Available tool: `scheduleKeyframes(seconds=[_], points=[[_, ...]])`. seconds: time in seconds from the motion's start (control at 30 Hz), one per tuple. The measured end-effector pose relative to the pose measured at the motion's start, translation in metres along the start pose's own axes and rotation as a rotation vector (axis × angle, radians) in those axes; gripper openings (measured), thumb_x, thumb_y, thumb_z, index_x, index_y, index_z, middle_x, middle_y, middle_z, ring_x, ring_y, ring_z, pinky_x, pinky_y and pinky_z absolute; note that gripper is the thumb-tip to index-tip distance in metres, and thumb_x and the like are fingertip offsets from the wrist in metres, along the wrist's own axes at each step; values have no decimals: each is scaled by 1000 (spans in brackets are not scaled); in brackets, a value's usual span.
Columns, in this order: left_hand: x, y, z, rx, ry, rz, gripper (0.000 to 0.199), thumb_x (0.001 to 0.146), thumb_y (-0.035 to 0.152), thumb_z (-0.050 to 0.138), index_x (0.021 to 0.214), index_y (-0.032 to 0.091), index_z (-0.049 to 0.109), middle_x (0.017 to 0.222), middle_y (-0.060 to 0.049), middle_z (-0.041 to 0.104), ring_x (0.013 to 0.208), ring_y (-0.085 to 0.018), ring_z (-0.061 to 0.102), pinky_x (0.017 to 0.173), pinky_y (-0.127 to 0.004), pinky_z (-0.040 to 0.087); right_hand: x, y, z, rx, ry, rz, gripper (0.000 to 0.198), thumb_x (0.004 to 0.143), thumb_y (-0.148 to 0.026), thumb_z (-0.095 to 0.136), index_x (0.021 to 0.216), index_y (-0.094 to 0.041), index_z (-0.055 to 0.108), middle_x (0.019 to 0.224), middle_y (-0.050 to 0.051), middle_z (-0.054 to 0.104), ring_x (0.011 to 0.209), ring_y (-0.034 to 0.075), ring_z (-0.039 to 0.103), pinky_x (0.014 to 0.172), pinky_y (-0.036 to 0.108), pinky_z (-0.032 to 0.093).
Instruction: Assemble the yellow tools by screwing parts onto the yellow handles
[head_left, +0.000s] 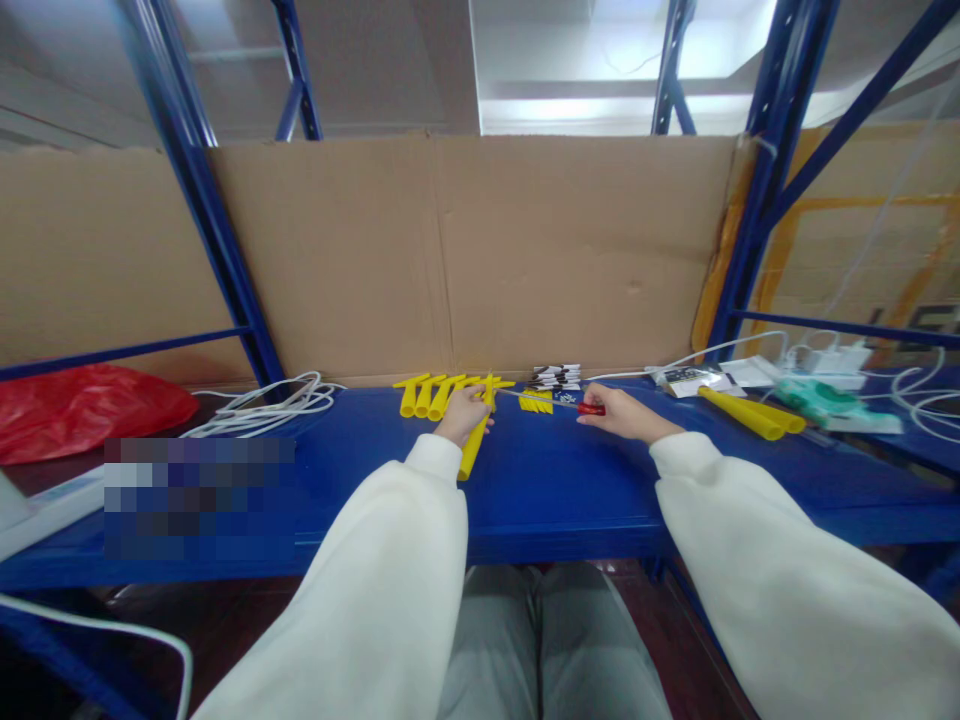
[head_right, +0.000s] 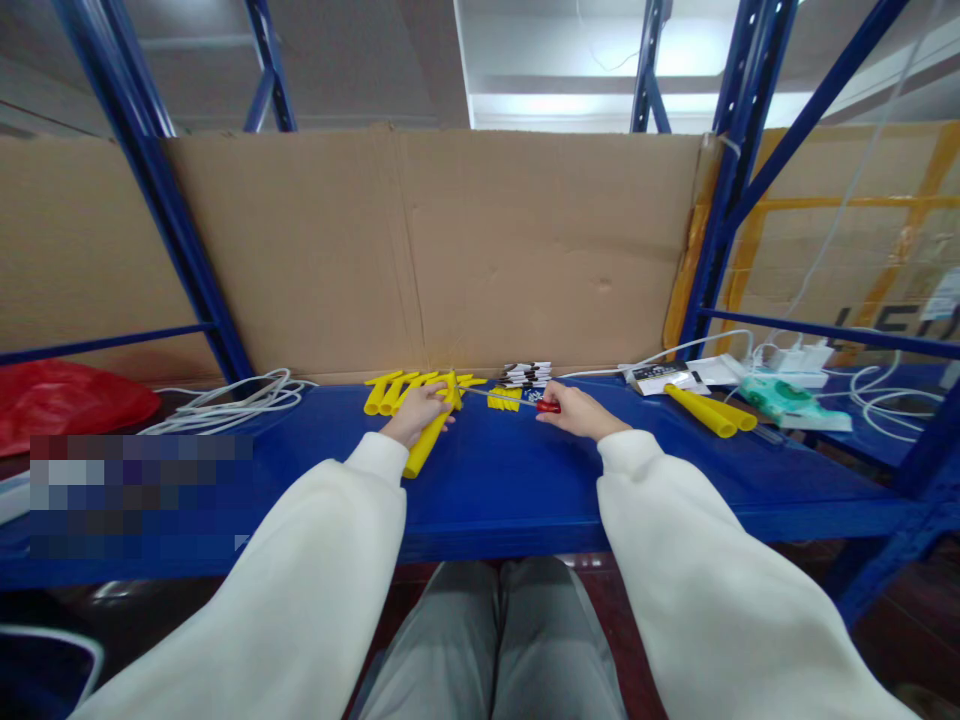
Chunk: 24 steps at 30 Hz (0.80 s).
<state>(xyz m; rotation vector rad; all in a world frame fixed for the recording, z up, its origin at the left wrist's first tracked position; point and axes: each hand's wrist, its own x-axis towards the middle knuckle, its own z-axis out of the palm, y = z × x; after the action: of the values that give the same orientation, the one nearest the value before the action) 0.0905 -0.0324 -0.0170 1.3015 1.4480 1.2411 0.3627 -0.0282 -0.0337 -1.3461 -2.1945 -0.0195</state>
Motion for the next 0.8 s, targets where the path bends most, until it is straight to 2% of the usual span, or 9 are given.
scheduleKeyframes(seconds=[0.1, 0.27, 0.37, 0.53, 0.67, 0.73, 0.8], points=[[-1, 0, 0, 0, -7, 1, 62, 79, 2, 65, 139, 14, 54, 108, -14, 69, 55, -11, 65, 46, -19, 48, -2, -4, -4, -136, 34, 2, 15, 83, -36, 61, 86, -22, 63, 80, 5, 72, 69, 20, 64, 61, 26, 42], [-2, 1, 0, -2, -7, 12, 61, 81, -2, 58, 140, 12, 53, 106, -13, 69, 49, -8, 59, 42, -18, 45, -5, -13, -9, -270, 23, 42, 24, 91, -39, 53, 94, -24, 71, 98, 8, 76, 87, 24, 70, 70, 29, 46], [-2, 1, 1, -2, -3, 8, 61, 82, 1, 60, 141, 12, 51, 102, -12, 70, 51, -9, 60, 42, -18, 46, -4, -16, -8, -265, 4, 31, 24, 92, -38, 52, 100, -24, 70, 98, 7, 76, 86, 23, 70, 71, 28, 47], [1, -1, 1, 14, -8, 5, 60, 82, 8, 64, 140, 14, 51, 98, -12, 70, 58, -11, 63, 46, -17, 47, -4, -14, -7, -251, 18, 49, 19, 85, -35, 64, 100, -23, 63, 85, 4, 74, 72, 20, 67, 61, 26, 43], [2, -3, 1, 7, -1, 20, 58, 82, 9, 67, 138, 14, 54, 90, -10, 69, 53, -9, 61, 45, -17, 47, -5, -14, -8, -296, 78, 37, 14, 88, -34, 61, 94, -23, 64, 96, 7, 74, 82, 22, 68, 66, 27, 43], [2, -3, 1, 8, -1, 26, 58, 83, 10, 66, 139, 13, 52, 90, -10, 68, 53, -10, 61, 45, -18, 48, -5, -15, -9, -299, 71, 26, 16, 90, -36, 58, 93, -22, 66, 101, 8, 74, 88, 22, 68, 68, 27, 44], [2, -3, 1, 15, -4, 27, 59, 83, 10, 65, 141, 13, 51, 92, -10, 69, 53, -9, 61, 45, -18, 48, -5, -18, -9, -293, 39, 34, 20, 92, -37, 54, 92, -22, 67, 97, 8, 75, 87, 23, 68, 68, 27, 43]])
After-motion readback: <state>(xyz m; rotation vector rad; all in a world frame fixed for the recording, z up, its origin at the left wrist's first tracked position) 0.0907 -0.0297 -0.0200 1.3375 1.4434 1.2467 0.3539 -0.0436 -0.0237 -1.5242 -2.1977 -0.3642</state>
